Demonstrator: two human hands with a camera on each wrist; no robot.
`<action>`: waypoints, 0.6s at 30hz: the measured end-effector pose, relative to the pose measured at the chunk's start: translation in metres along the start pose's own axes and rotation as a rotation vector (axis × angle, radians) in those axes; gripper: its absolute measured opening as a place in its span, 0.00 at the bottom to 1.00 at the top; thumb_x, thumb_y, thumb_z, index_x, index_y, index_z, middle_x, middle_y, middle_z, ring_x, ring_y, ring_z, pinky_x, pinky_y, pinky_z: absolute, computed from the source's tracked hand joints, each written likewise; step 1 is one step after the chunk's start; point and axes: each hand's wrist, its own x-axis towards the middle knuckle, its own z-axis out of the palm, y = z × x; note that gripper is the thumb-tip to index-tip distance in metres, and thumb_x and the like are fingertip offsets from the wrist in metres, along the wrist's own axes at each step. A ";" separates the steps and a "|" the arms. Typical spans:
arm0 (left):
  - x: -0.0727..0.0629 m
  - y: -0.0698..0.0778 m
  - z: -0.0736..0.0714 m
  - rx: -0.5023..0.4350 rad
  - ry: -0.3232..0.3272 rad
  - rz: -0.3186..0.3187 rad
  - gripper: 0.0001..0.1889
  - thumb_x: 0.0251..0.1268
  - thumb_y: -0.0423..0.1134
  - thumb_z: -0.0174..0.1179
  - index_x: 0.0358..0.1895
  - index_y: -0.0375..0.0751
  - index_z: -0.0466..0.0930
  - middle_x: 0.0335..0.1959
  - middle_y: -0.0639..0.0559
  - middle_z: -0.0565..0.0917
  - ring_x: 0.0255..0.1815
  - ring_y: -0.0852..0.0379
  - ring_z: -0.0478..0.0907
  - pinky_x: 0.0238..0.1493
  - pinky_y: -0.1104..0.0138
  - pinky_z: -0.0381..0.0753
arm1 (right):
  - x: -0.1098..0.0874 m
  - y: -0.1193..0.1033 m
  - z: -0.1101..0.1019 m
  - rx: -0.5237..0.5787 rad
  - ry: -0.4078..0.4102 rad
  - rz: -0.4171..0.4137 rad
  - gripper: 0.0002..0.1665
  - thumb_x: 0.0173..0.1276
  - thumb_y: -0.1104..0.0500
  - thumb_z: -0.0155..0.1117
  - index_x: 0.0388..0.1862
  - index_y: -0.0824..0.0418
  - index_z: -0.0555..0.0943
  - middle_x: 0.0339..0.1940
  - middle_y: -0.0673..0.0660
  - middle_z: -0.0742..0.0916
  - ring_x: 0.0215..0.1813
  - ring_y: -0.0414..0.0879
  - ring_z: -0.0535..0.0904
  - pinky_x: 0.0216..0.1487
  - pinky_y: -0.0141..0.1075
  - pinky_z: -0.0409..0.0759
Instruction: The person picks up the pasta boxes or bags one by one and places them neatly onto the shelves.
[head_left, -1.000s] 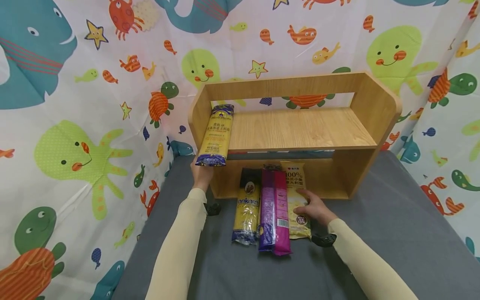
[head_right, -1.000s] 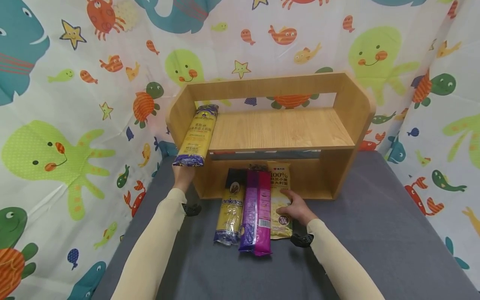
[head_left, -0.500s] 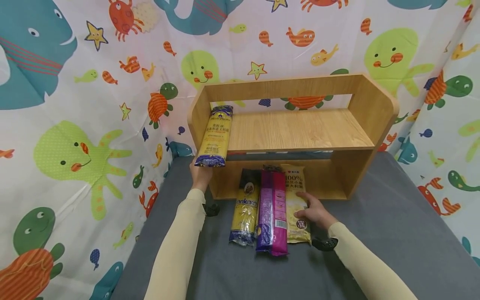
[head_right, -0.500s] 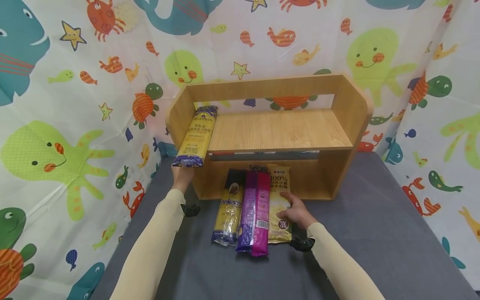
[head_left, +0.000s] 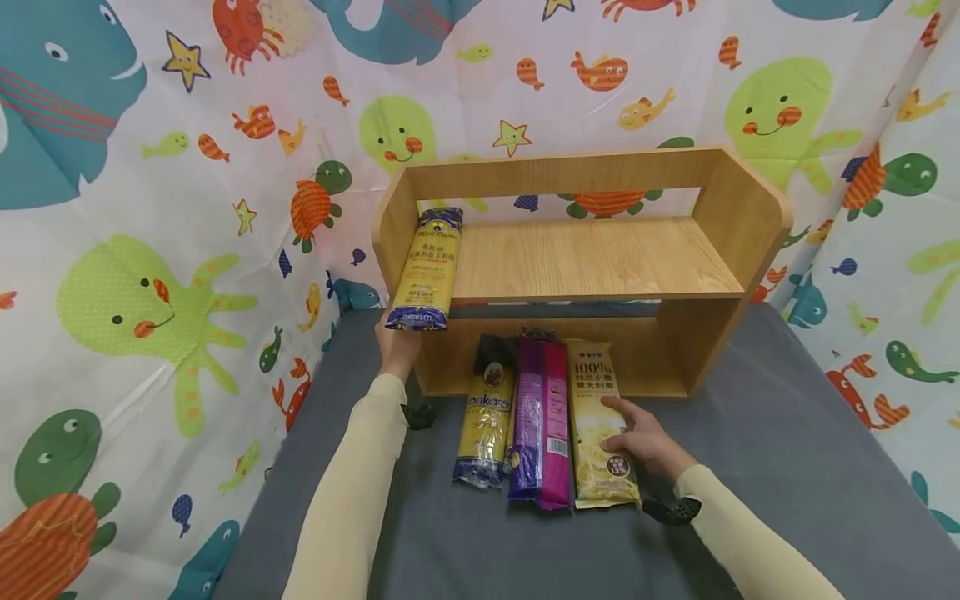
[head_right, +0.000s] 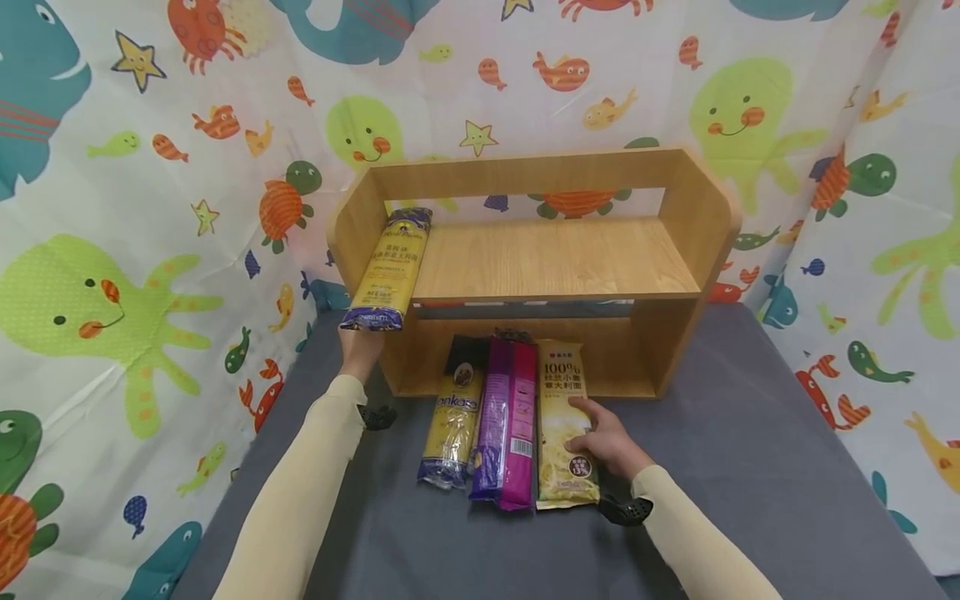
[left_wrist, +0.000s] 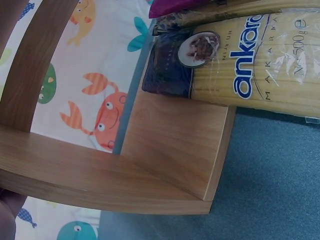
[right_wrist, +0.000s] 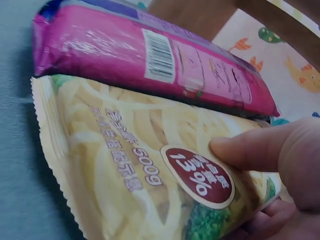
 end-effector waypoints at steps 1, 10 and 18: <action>0.000 0.000 0.000 -0.003 -0.002 -0.004 0.24 0.80 0.53 0.50 0.70 0.45 0.73 0.58 0.40 0.85 0.42 0.48 0.77 0.42 0.59 0.73 | -0.002 0.000 0.000 0.005 0.004 0.001 0.53 0.59 0.72 0.70 0.81 0.63 0.57 0.62 0.77 0.77 0.38 0.48 0.83 0.36 0.41 0.84; -0.001 0.001 0.000 -0.042 -0.005 -0.034 0.24 0.80 0.52 0.51 0.71 0.46 0.72 0.61 0.42 0.84 0.46 0.48 0.77 0.46 0.59 0.74 | -0.023 0.001 0.002 0.002 0.022 -0.018 0.52 0.57 0.75 0.69 0.80 0.68 0.57 0.57 0.78 0.81 0.39 0.49 0.83 0.36 0.42 0.84; 0.000 0.001 0.000 -0.041 -0.013 -0.033 0.25 0.80 0.53 0.50 0.72 0.47 0.71 0.62 0.43 0.83 0.47 0.49 0.77 0.43 0.63 0.73 | -0.042 -0.004 0.000 0.023 0.028 0.015 0.53 0.59 0.76 0.68 0.81 0.66 0.55 0.53 0.76 0.83 0.39 0.50 0.85 0.36 0.44 0.84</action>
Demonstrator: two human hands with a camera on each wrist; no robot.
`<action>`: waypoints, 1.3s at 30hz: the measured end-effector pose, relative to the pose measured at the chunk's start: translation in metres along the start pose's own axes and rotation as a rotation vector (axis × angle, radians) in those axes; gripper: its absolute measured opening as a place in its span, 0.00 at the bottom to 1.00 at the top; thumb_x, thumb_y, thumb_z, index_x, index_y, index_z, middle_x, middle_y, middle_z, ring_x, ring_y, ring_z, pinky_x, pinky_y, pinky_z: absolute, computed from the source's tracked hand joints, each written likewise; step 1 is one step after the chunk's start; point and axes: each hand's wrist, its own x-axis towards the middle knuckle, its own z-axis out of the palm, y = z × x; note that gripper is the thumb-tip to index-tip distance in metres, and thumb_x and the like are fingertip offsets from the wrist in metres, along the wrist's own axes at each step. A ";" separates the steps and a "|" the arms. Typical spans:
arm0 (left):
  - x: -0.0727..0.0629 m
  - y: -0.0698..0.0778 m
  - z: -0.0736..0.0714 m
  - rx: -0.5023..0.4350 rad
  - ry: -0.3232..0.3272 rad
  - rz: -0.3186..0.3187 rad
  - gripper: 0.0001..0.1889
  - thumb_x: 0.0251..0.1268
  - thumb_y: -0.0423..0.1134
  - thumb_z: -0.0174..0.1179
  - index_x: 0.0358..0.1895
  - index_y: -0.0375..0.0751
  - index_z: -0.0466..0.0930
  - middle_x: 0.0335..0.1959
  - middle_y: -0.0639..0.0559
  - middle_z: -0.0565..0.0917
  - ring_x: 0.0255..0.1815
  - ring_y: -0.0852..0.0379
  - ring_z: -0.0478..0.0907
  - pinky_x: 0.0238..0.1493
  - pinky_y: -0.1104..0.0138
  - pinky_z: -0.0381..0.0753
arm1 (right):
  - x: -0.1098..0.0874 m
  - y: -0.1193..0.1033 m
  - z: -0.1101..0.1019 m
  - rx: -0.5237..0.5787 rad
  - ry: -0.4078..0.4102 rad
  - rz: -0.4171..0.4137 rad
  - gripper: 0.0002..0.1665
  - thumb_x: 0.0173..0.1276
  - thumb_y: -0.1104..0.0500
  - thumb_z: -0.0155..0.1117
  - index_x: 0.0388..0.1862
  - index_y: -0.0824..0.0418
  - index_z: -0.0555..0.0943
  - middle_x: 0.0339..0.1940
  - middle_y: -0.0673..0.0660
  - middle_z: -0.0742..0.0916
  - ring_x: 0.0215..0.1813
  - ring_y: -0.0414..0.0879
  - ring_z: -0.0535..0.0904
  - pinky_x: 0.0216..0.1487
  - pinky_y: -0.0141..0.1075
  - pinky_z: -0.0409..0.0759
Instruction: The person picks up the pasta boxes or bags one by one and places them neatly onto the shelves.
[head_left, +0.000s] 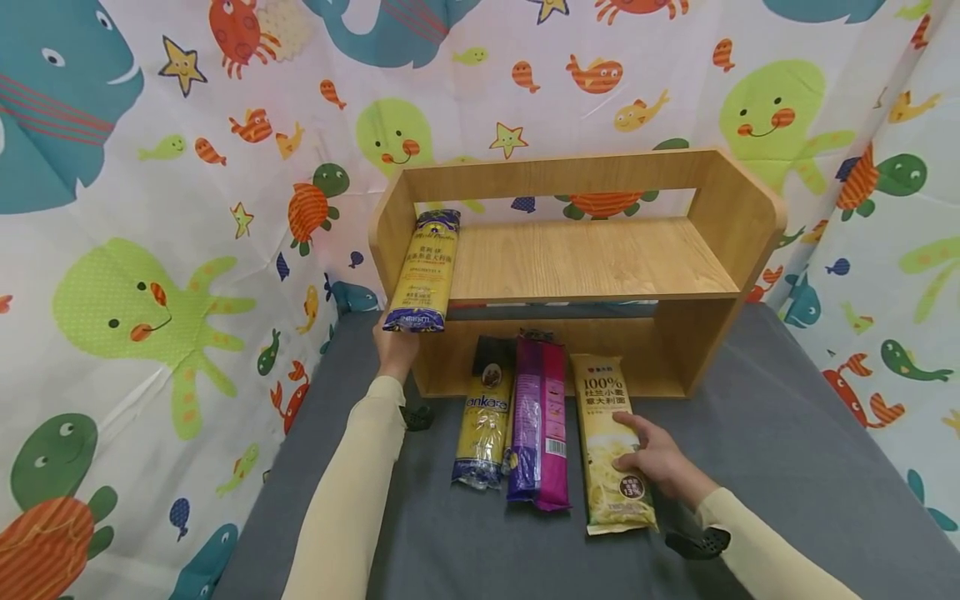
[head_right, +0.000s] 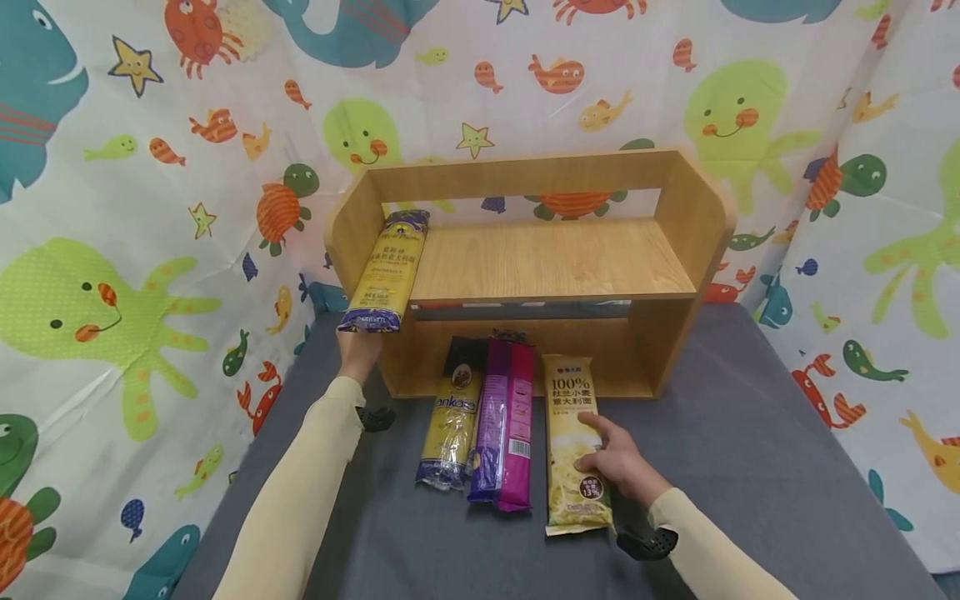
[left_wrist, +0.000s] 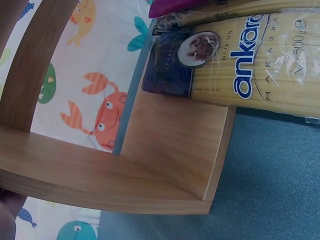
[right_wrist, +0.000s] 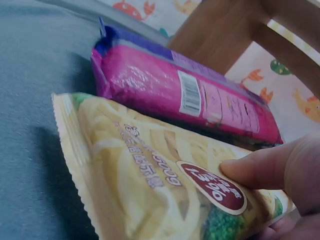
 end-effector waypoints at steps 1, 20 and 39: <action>0.000 0.000 0.000 -0.006 0.000 0.000 0.25 0.80 0.53 0.50 0.72 0.47 0.71 0.63 0.43 0.83 0.47 0.49 0.77 0.43 0.63 0.73 | -0.003 -0.001 0.000 0.009 -0.001 0.006 0.53 0.59 0.75 0.68 0.81 0.65 0.55 0.52 0.74 0.84 0.38 0.50 0.85 0.36 0.44 0.84; -0.002 -0.001 0.000 -0.029 -0.001 0.001 0.27 0.78 0.56 0.50 0.72 0.48 0.71 0.63 0.43 0.83 0.47 0.49 0.76 0.43 0.62 0.73 | -0.047 -0.060 -0.012 0.197 -0.265 -0.088 0.54 0.65 0.72 0.62 0.83 0.66 0.44 0.49 0.59 0.85 0.43 0.46 0.87 0.43 0.42 0.87; -0.003 0.001 0.000 0.001 0.006 -0.023 0.24 0.79 0.52 0.51 0.71 0.47 0.71 0.55 0.42 0.86 0.36 0.53 0.74 0.31 0.67 0.71 | -0.107 -0.177 -0.025 0.378 -0.779 -0.114 0.43 0.72 0.69 0.57 0.81 0.53 0.55 0.60 0.58 0.82 0.54 0.48 0.87 0.52 0.41 0.86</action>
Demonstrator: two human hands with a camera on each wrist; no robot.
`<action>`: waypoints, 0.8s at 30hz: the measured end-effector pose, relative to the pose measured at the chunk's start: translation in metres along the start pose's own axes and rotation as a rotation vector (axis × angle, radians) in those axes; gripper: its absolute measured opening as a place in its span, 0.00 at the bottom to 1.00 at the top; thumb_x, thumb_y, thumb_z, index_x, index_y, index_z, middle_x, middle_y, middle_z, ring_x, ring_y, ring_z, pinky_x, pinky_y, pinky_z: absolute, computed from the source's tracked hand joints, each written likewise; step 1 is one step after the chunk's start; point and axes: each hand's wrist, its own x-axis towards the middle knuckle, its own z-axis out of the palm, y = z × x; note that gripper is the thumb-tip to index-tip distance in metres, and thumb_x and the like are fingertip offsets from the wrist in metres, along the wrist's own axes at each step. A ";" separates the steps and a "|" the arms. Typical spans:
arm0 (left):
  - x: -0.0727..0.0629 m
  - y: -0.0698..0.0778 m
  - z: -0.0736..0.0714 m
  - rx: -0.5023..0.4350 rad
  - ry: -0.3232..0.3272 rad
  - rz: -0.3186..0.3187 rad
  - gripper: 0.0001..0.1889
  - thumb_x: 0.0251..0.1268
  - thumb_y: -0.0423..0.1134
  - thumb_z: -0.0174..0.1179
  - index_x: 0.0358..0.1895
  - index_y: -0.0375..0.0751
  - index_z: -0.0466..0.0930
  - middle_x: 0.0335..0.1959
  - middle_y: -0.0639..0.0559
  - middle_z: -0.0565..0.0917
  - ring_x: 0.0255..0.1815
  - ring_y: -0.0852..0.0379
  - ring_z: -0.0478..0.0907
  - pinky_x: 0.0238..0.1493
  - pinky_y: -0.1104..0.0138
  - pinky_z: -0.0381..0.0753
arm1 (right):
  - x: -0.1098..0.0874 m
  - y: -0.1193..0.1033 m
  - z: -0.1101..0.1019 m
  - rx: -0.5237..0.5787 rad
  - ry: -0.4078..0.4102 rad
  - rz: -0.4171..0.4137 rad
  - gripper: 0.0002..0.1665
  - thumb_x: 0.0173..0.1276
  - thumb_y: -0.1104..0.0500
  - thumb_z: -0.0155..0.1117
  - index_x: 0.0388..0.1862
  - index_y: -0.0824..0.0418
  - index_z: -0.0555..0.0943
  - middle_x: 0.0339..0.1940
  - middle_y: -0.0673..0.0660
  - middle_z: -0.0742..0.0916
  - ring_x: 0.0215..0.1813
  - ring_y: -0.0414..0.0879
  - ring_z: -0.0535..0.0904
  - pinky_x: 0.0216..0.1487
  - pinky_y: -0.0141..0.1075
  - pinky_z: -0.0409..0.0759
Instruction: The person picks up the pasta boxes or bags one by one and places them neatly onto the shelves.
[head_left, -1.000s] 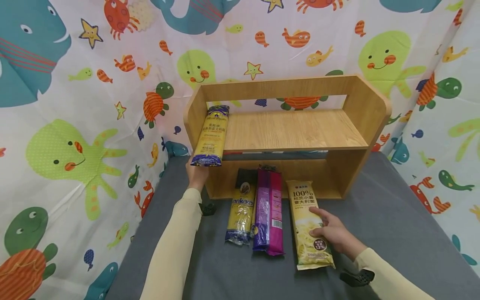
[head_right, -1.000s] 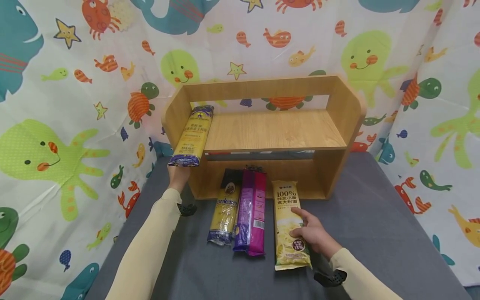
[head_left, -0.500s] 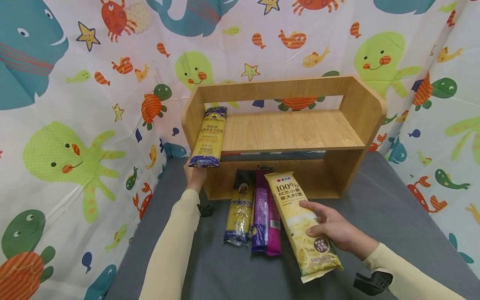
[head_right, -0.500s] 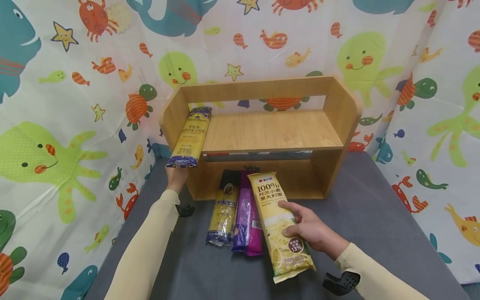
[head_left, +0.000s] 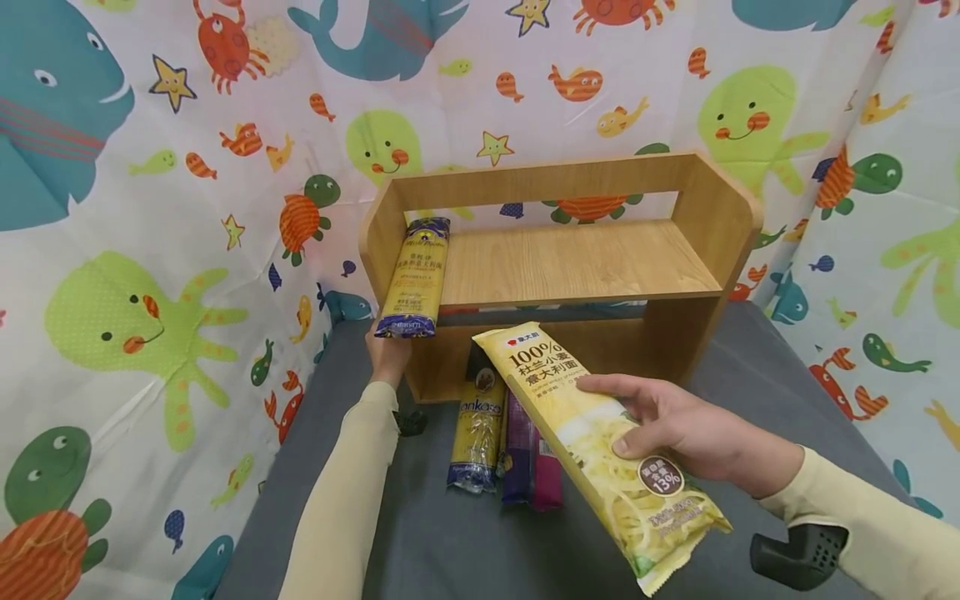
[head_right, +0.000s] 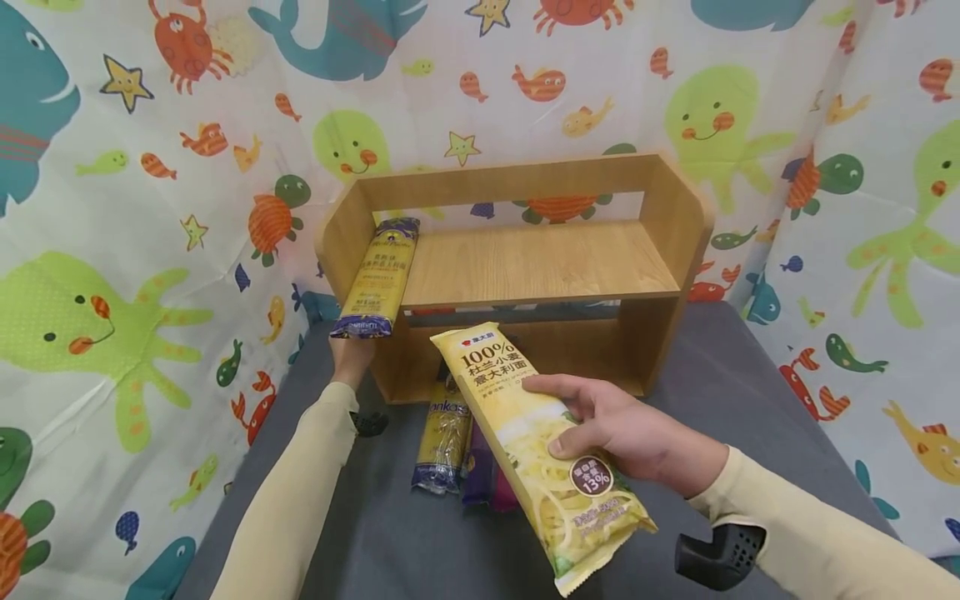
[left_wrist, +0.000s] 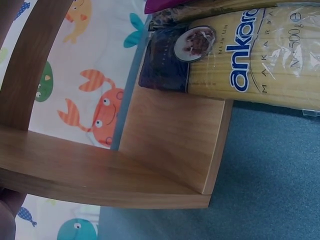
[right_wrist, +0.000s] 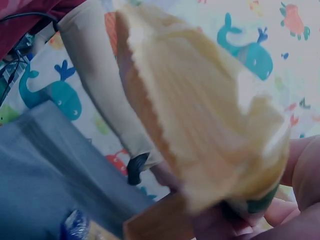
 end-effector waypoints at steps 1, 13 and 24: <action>0.000 0.000 0.000 -0.004 0.001 0.000 0.24 0.79 0.51 0.51 0.71 0.47 0.71 0.55 0.42 0.86 0.35 0.53 0.74 0.30 0.67 0.71 | 0.000 -0.005 0.002 -0.013 0.000 -0.002 0.43 0.72 0.68 0.57 0.81 0.53 0.55 0.60 0.58 0.82 0.53 0.48 0.87 0.52 0.41 0.86; -0.002 -0.001 0.002 -0.009 0.012 -0.030 0.24 0.79 0.53 0.50 0.71 0.48 0.72 0.57 0.43 0.85 0.41 0.52 0.75 0.34 0.68 0.71 | 0.036 -0.051 0.010 -0.195 0.289 0.022 0.52 0.68 0.70 0.61 0.84 0.59 0.45 0.54 0.56 0.81 0.46 0.45 0.88 0.46 0.38 0.87; 0.002 -0.004 0.003 -0.003 0.023 -0.007 0.23 0.79 0.51 0.52 0.70 0.47 0.73 0.59 0.42 0.85 0.44 0.50 0.77 0.41 0.62 0.74 | 0.112 -0.065 -0.007 -0.236 0.531 0.054 0.50 0.70 0.73 0.57 0.85 0.53 0.50 0.59 0.62 0.76 0.42 0.43 0.86 0.44 0.36 0.86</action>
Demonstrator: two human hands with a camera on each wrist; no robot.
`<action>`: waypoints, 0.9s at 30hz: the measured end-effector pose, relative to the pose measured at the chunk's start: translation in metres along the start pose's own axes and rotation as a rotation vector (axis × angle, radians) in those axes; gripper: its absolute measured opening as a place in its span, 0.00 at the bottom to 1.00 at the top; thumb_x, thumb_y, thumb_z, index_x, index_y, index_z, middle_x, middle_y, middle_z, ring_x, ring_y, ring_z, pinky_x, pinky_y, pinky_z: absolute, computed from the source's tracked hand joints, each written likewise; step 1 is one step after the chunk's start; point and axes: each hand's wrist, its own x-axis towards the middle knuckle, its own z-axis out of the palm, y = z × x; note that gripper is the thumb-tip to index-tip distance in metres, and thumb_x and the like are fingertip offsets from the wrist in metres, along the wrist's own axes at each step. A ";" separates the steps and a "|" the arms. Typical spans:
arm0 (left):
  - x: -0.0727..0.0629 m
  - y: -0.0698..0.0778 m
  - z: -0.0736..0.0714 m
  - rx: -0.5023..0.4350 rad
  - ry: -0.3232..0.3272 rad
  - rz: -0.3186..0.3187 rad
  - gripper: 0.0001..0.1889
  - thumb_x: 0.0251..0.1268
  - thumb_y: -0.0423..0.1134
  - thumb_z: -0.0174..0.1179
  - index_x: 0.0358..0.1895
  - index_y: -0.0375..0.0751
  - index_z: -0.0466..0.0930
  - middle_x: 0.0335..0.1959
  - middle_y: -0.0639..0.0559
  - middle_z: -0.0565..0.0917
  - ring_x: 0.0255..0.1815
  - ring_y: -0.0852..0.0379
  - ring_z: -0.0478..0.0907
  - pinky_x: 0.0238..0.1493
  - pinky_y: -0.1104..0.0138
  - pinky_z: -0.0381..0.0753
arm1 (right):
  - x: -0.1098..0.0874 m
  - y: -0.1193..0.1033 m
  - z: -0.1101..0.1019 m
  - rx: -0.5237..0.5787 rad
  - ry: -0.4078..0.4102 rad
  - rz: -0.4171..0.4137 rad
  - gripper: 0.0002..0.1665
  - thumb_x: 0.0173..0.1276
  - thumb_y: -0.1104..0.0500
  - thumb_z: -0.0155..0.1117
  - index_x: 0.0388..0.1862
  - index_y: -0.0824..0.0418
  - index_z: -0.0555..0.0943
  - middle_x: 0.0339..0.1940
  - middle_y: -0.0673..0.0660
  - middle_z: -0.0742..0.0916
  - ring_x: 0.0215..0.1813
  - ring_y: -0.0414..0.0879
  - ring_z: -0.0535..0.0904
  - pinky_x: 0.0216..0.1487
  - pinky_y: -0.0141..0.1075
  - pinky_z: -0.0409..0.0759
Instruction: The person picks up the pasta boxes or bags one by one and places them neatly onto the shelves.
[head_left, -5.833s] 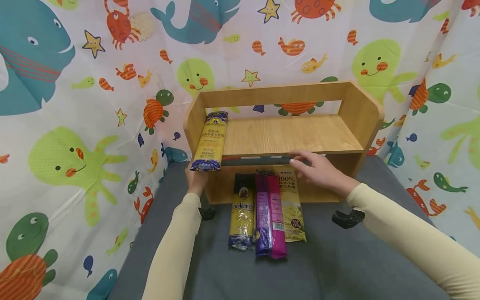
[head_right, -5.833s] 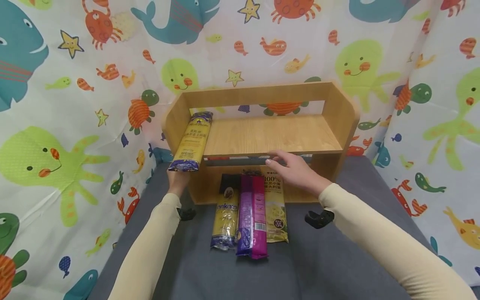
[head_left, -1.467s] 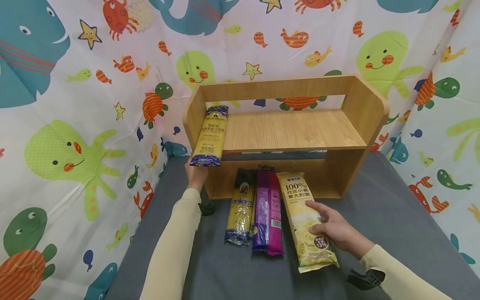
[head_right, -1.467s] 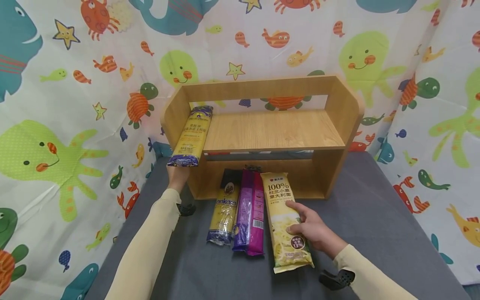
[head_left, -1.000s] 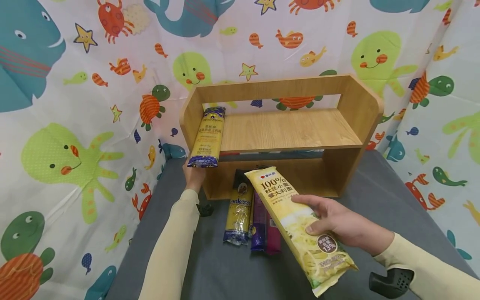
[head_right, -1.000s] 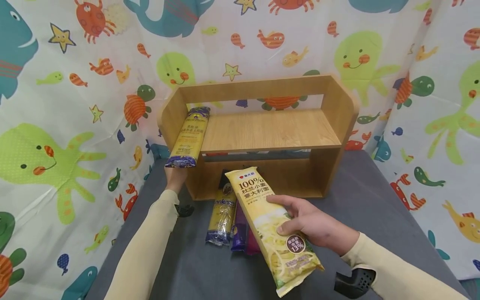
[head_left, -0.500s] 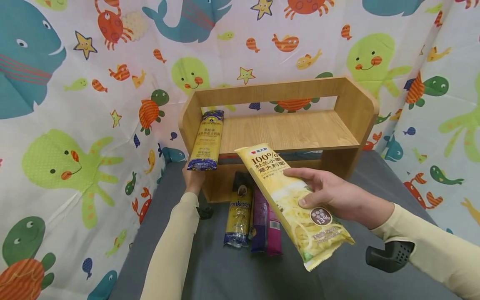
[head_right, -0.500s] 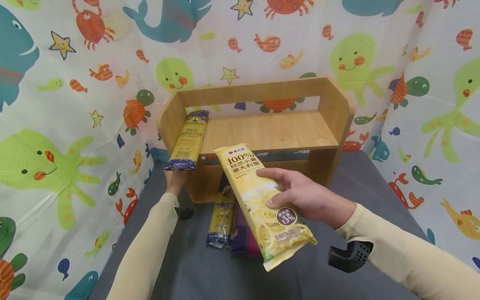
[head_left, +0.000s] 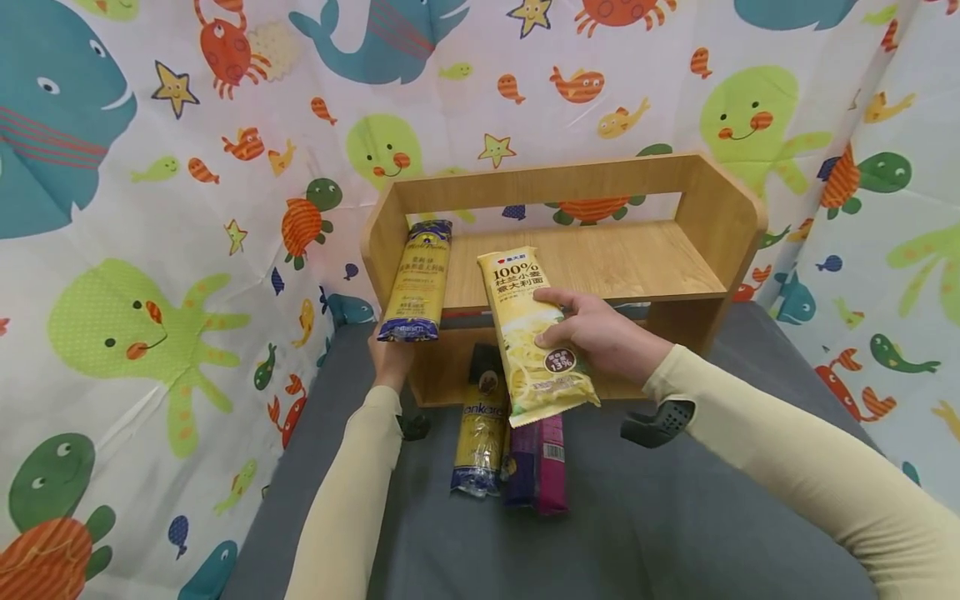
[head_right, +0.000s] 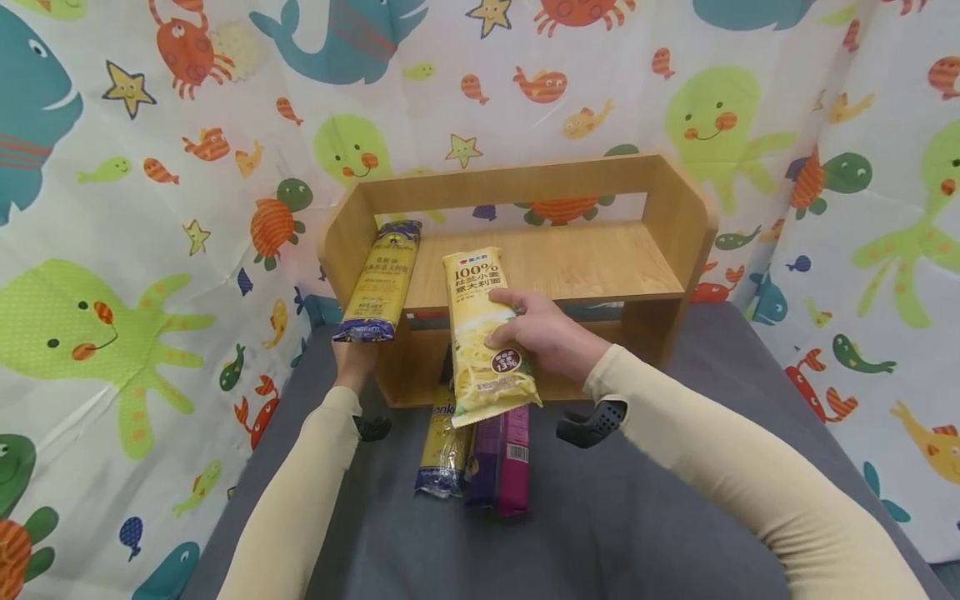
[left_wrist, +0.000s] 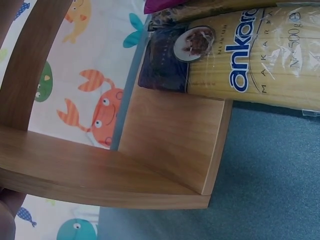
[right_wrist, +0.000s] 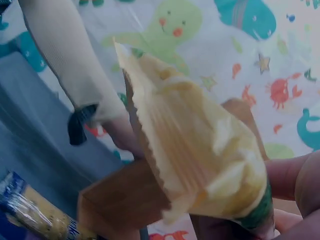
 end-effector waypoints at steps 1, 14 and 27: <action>0.000 -0.001 0.000 -0.003 -0.004 0.002 0.23 0.79 0.51 0.52 0.70 0.47 0.73 0.60 0.42 0.85 0.45 0.50 0.77 0.44 0.61 0.75 | 0.006 -0.001 0.001 0.000 0.008 0.004 0.50 0.70 0.73 0.57 0.85 0.52 0.49 0.59 0.62 0.76 0.41 0.43 0.85 0.43 0.36 0.85; -0.001 0.003 -0.001 0.002 -0.017 -0.001 0.24 0.79 0.51 0.51 0.71 0.46 0.72 0.58 0.41 0.85 0.43 0.49 0.76 0.42 0.61 0.74 | 0.070 -0.028 0.011 -0.011 0.187 0.002 0.51 0.70 0.73 0.57 0.85 0.51 0.47 0.69 0.64 0.72 0.48 0.47 0.77 0.39 0.32 0.79; 0.002 -0.002 -0.001 0.035 -0.014 0.006 0.24 0.79 0.52 0.51 0.71 0.48 0.72 0.55 0.42 0.85 0.40 0.50 0.76 0.38 0.63 0.73 | 0.077 -0.035 0.007 -0.016 0.167 -0.115 0.57 0.70 0.74 0.57 0.86 0.48 0.37 0.74 0.69 0.68 0.56 0.52 0.76 0.47 0.38 0.80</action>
